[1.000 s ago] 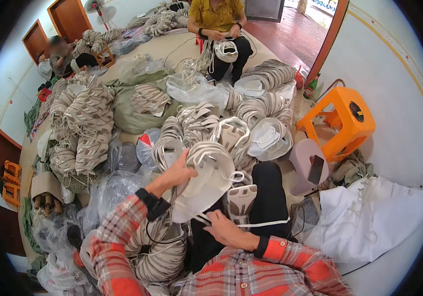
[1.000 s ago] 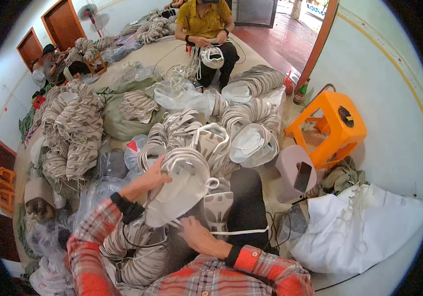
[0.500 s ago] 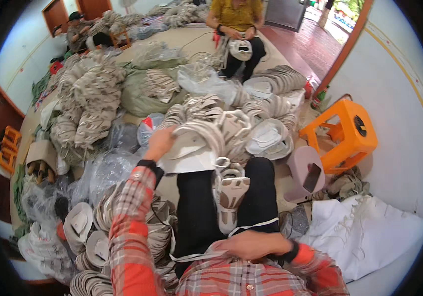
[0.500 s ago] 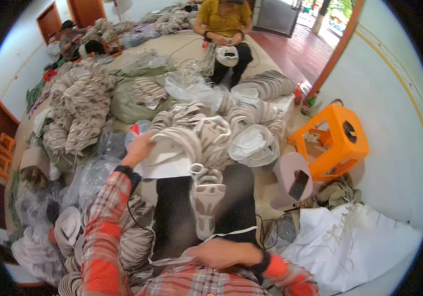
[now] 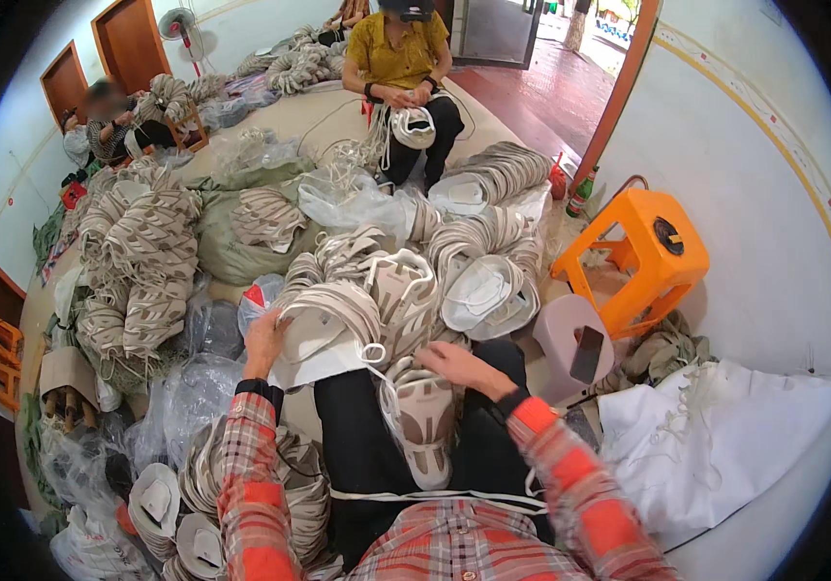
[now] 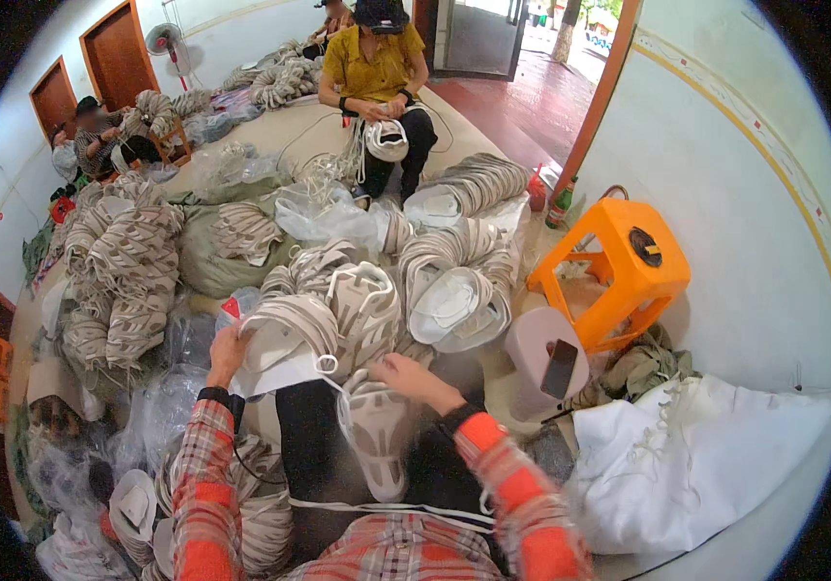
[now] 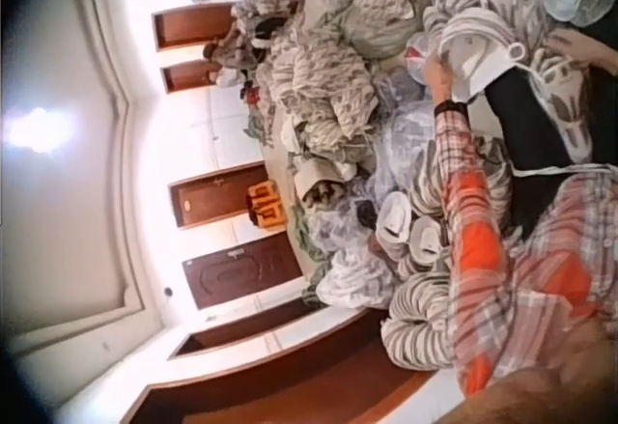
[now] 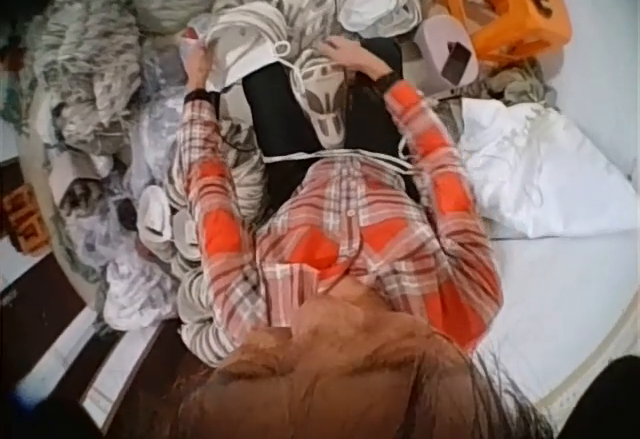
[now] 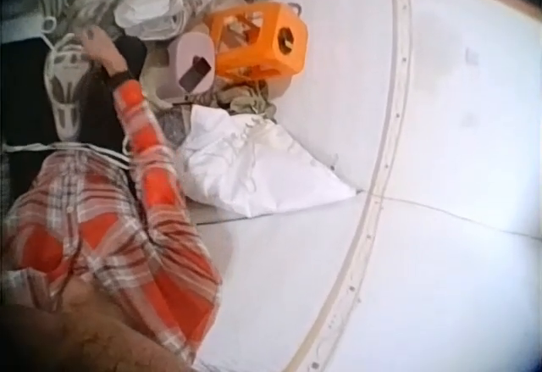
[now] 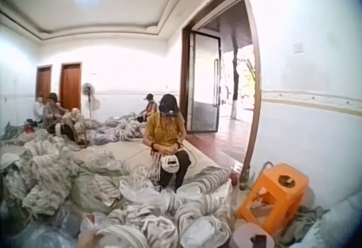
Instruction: The recorder is lacing white shoes while sitting on the floor in a shoe manufacturing facility.
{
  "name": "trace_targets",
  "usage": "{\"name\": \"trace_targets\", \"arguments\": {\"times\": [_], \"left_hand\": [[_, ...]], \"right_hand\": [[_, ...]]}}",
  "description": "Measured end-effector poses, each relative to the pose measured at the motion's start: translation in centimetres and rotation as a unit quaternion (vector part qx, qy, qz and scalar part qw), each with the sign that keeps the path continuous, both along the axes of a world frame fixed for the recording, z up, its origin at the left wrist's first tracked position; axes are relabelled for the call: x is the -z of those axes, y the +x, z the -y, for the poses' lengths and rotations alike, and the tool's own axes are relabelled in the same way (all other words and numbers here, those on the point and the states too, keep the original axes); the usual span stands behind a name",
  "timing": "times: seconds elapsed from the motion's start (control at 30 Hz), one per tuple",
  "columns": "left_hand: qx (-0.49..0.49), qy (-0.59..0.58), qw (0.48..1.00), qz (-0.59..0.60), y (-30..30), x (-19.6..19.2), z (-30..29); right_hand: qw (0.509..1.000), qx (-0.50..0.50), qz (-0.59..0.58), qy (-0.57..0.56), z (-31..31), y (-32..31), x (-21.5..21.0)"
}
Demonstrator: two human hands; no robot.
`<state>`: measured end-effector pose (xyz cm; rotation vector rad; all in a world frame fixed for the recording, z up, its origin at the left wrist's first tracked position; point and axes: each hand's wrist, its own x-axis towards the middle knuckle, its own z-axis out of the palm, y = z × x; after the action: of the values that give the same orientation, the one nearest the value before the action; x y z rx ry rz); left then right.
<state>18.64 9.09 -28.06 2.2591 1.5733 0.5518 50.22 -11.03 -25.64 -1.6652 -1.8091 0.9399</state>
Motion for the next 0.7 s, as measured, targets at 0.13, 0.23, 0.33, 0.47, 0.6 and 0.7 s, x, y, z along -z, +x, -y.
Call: {"name": "trace_targets", "arguments": {"times": [0.13, 0.23, 0.33, 0.47, 0.6, 0.7], "left_hand": [[-0.009, 0.003, 1.0, -0.001, 0.7, 0.5, -1.1], [-0.054, 0.006, 0.998, 0.008, -2.9, 1.9, 0.0], [-0.054, -0.001, 0.983, 0.173, -3.9, -0.9, 3.4], [-0.06, -0.022, 0.973, 0.223, -3.5, -5.8, 6.9], [-0.053, -0.043, 0.94, 0.335, -3.1, -3.7, 6.9], [-0.083, -0.108, 0.952, 0.275, -1.5, 2.2, 3.5]], "right_hand": [[0.973, -0.002, -0.077, -0.218, -3.3, 0.6, 6.7], [0.953, -0.138, -0.187, -0.194, -4.3, -0.6, 6.0], [0.989, -0.094, -0.067, -0.098, -2.4, -0.5, 3.3], [0.997, -0.048, 0.06, -0.026, 3.2, -0.8, -6.2], [0.99, -0.001, 0.139, 0.008, 6.0, -2.5, -8.3], [0.988, 0.018, 0.147, -0.033, 3.7, -2.6, -3.9]]}}
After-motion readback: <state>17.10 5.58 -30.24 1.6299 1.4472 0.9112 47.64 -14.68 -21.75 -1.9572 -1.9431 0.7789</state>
